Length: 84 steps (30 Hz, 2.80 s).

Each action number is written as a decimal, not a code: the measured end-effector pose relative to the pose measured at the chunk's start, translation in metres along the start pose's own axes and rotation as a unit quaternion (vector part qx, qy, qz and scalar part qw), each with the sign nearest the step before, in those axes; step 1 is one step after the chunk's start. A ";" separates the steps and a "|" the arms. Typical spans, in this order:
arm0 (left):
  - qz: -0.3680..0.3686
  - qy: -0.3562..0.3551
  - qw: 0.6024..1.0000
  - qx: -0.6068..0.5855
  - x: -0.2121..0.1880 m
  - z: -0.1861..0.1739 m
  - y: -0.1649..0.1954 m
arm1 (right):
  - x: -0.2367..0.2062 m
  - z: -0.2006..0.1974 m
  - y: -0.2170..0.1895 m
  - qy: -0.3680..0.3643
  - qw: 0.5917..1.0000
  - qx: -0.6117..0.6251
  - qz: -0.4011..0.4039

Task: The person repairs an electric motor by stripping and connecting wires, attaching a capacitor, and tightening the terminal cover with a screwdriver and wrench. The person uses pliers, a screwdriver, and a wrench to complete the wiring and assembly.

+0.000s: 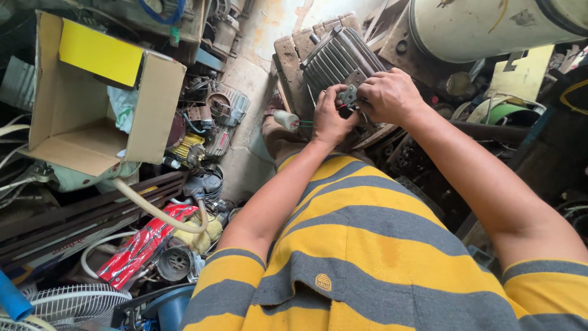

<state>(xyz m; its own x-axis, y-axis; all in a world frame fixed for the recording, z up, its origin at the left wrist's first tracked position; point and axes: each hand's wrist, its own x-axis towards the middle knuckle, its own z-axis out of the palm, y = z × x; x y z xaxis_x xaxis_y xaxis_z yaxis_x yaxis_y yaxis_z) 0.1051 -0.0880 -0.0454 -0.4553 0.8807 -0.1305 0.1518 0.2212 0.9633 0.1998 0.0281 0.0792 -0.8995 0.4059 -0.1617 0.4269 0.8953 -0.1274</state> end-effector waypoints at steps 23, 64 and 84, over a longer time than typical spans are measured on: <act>0.017 0.041 0.999 0.017 -0.008 0.005 -0.012 | 0.020 -0.020 -0.006 -0.138 0.990 -0.029 -0.006; 0.100 -0.095 0.983 0.124 0.029 -0.018 0.001 | 0.016 -0.009 0.017 -0.040 0.996 -0.067 -0.042; -0.006 -0.098 0.986 0.138 0.035 -0.022 0.008 | 0.017 0.013 0.002 -0.049 0.974 0.060 0.214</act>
<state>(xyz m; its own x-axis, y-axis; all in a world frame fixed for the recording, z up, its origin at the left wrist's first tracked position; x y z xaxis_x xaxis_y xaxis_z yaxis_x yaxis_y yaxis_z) 0.0711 -0.0650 -0.0375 -0.2833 0.9358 -0.2098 0.3922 0.3127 0.8651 0.1865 0.0343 0.0631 -0.6264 0.7123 -0.3164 0.7736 0.6180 -0.1403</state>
